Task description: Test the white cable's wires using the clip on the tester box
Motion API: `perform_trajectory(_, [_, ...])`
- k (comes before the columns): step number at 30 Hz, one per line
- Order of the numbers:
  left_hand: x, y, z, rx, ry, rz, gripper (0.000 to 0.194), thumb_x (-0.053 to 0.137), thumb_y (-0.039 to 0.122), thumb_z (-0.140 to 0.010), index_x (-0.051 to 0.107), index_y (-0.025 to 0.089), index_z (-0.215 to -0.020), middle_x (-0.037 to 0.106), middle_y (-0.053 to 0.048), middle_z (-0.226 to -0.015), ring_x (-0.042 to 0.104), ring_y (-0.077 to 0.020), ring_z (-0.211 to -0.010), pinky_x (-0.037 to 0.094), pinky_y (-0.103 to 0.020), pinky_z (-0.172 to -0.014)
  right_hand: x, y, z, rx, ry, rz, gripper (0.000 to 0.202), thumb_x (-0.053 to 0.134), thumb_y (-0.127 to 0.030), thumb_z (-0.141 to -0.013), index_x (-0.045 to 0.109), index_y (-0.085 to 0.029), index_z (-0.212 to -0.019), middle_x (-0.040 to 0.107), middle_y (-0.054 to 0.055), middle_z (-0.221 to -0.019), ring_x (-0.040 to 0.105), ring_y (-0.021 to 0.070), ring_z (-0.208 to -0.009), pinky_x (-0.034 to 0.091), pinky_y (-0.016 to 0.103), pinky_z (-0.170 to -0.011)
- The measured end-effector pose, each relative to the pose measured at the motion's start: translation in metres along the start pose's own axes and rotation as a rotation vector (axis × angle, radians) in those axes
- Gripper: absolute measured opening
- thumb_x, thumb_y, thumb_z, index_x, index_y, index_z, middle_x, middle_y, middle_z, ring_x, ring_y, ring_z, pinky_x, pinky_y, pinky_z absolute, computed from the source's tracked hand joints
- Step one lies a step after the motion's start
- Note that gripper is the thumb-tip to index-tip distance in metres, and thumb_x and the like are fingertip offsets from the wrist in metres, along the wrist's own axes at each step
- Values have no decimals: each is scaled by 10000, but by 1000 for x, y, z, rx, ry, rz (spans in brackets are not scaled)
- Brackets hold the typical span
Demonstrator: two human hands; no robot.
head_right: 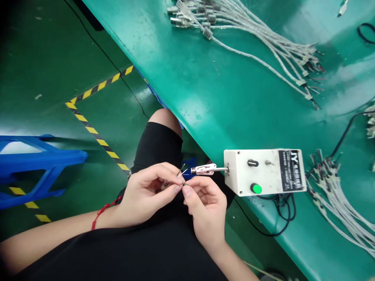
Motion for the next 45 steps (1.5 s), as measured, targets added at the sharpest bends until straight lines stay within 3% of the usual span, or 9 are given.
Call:
perform_trajectory(11, [-1,-11,-1,-61,12,55,98,742,99,-904,752,179,-960,722,-67,-979,670,-147,-796,515,-249,-653,-2,6,-7,4,38,-76,104,725,-317,-938,694,-220,-918,564,-42,-618,457,86,-509,343,227,-476])
perform_trajectory(18, [-2,-21,-4,-139,55,132,53,749,132,-912,753,169,-948,714,-66,-975,640,-128,-772,493,-231,-639,-2,10,-17,24,108,-126,420,495,-484,-1056,705,-190,-843,613,13,-654,489,107,-523,356,261,-505])
perform_trajectory(25, [-3,-25,-7,-169,74,161,86,760,113,-902,764,181,-956,742,-58,-987,678,-126,-828,519,-207,-677,-3,5,-22,-6,121,-269,264,542,-392,-1033,691,-203,-925,548,-4,-740,457,112,-618,392,269,-587])
perform_trajectory(28, [-4,-26,-9,-163,66,165,116,756,95,-901,771,187,-970,748,-57,-1002,694,-132,-857,532,-208,-697,-4,5,-22,34,99,-348,231,559,-357,-1016,710,-200,-1092,543,-3,-753,449,111,-627,388,262,-596])
perform_trajectory(31, [-4,-26,-11,-146,70,153,121,761,78,-889,779,180,-952,761,-65,-1003,711,-148,-893,545,-217,-716,-6,10,-23,60,112,-407,323,572,-387,-1022,678,-207,-1268,532,-17,-730,418,100,-605,379,249,-595])
perform_trajectory(38, [-5,-29,-14,-141,89,169,133,755,52,-886,783,171,-939,795,-69,-1037,744,-149,-943,573,-215,-761,-8,21,-30,12,48,-435,306,625,-455,-1018,713,-252,-1229,449,-76,-547,254,87,-492,293,241,-532])
perform_trajectory(45, [0,-36,-16,-158,61,201,157,736,37,-903,775,178,-961,803,-59,-1089,757,-140,-999,583,-201,-804,-11,24,-35,5,68,-382,231,654,-480,-994,737,-324,-1143,407,-93,-487,213,99,-449,267,265,-506])
Point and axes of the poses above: each hand's wrist, its own z-axis away from the middle knuckle, its own x-axis out of the palm, y = z × x, the point moved 5 cm from there along -z, towards the middle knuckle
